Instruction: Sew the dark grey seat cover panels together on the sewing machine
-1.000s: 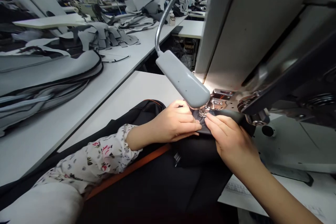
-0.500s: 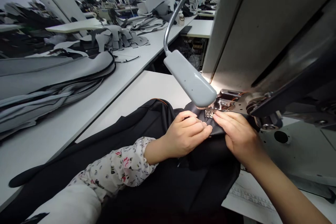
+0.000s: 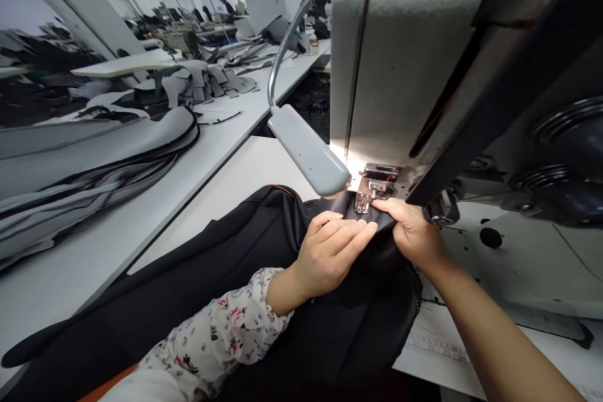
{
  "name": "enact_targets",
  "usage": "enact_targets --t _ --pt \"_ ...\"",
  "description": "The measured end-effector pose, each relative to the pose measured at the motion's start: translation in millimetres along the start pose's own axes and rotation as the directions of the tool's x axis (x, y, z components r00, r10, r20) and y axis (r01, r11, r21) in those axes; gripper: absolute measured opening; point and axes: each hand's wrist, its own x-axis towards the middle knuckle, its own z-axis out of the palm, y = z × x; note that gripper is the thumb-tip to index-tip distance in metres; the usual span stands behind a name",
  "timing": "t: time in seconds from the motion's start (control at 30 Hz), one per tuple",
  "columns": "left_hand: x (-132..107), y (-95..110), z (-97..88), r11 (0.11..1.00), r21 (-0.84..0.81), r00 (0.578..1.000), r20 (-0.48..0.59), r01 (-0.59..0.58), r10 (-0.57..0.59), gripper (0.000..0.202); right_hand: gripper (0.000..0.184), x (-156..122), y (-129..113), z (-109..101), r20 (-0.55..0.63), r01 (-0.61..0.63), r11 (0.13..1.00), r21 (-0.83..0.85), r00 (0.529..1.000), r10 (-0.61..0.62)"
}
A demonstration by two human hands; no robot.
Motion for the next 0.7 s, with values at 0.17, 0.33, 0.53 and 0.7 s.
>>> enact_targets --t 0.17,0.33,0.53,0.7 --pt "0 -3 3.0 0.999 -0.038 1.000 -0.021 0.000 -0.001 0.028 0.046 8 -2 4 -0.038 -0.076 0.996 -0.037 0.996 0.075" --pt "3 -4 8.8 0.999 -0.031 1.000 -0.005 0.024 -0.024 0.027 0.037 -19 -89 -5 -0.164 -0.406 0.913 -0.040 0.904 0.395" --pt "6 -4 9.8 0.990 -0.120 0.995 0.067 0.075 -0.068 0.028 0.024 -92 -174 37 0.630 -0.794 -0.099 0.600 0.392 0.670" --pt "-21 -40 -22.3 0.958 -0.240 0.944 0.320 0.156 -0.073 0.067 0.055 -106 -156 50 0.718 -0.659 -0.481 0.579 0.132 0.684"
